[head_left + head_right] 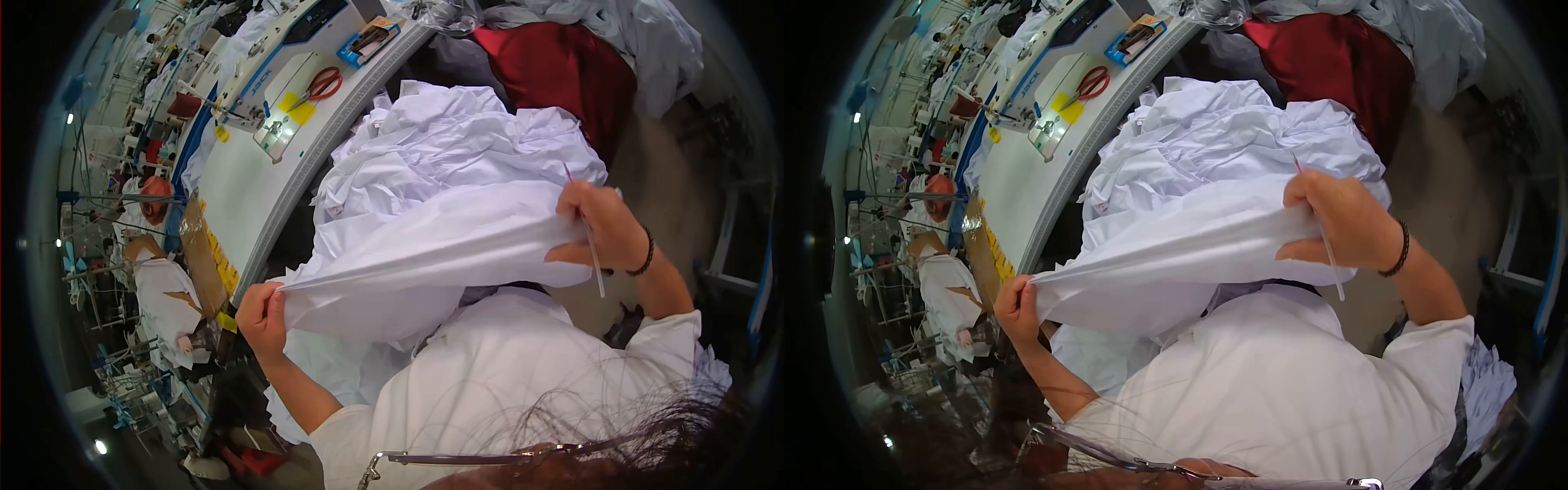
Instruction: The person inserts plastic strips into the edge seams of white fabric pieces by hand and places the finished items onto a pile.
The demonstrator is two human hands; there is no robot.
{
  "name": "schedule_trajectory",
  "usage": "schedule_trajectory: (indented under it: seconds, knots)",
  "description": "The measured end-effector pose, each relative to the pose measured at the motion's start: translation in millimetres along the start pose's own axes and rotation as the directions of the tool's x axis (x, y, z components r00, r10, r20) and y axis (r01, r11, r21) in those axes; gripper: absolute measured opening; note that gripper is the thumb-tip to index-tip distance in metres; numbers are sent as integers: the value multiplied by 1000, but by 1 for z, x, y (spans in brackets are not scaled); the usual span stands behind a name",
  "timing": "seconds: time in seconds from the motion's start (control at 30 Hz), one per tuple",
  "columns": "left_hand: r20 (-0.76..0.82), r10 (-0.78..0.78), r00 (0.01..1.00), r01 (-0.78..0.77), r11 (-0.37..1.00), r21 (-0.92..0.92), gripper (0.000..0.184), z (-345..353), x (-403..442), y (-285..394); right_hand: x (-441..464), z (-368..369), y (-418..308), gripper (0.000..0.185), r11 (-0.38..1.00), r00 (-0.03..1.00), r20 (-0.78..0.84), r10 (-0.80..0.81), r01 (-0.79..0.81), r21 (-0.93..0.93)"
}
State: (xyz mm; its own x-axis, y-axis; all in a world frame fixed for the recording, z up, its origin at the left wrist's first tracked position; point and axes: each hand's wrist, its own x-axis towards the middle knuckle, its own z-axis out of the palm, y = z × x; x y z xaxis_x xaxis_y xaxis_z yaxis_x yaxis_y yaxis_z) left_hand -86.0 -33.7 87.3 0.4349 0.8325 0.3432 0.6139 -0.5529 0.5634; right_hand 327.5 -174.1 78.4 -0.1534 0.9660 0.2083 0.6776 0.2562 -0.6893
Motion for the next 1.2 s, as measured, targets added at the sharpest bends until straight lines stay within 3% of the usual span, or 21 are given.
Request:
schedule_trajectory:
  seconds: [0.07,0.17,0.2,0.27,0.33,0.43,0.5,0.6,0.73,0.87,0.93,1.2]
  knots:
    - [-16,-68,998,68,997,41,3,2,-8,-19,22,5,24,56,997,997,-28,-66,65,-30]
    - [-47,-198,979,201,978,51,4,15,-31,-68,37,36,83,61,999,999,-40,10,-8,45]
    - [-51,-234,971,236,971,42,5,19,-38,-80,37,40,88,52,996,997,-10,70,-69,57]
    - [-52,-278,959,280,960,30,6,23,-45,-88,38,55,110,46,998,999,26,24,-26,57]
    - [-44,-273,961,275,960,45,7,27,-44,-88,39,60,118,41,999,999,51,-5,2,53]
    - [-29,-265,964,266,961,80,7,29,-40,-86,39,57,119,31,991,985,113,127,-131,30]
    - [-28,-252,967,253,962,100,7,29,-39,-85,38,53,120,24,997,997,75,-27,22,71]
    - [-19,-252,967,253,963,93,7,28,-38,-79,32,45,124,19,999,991,131,-9,15,-44]
    - [-35,-270,962,272,956,112,7,25,-39,-80,19,21,126,18,997,990,131,49,-40,-71]
    - [-44,-257,965,261,961,92,7,26,-35,-78,4,-2,121,19,974,983,149,112,-79,-211]
    - [-46,-246,968,249,965,86,7,23,-33,-78,1,-11,105,20,936,996,82,-33,60,-346]
    - [-75,-209,975,211,977,29,8,11,-18,-95,-28,-51,70,22,919,999,41,9,7,-395]
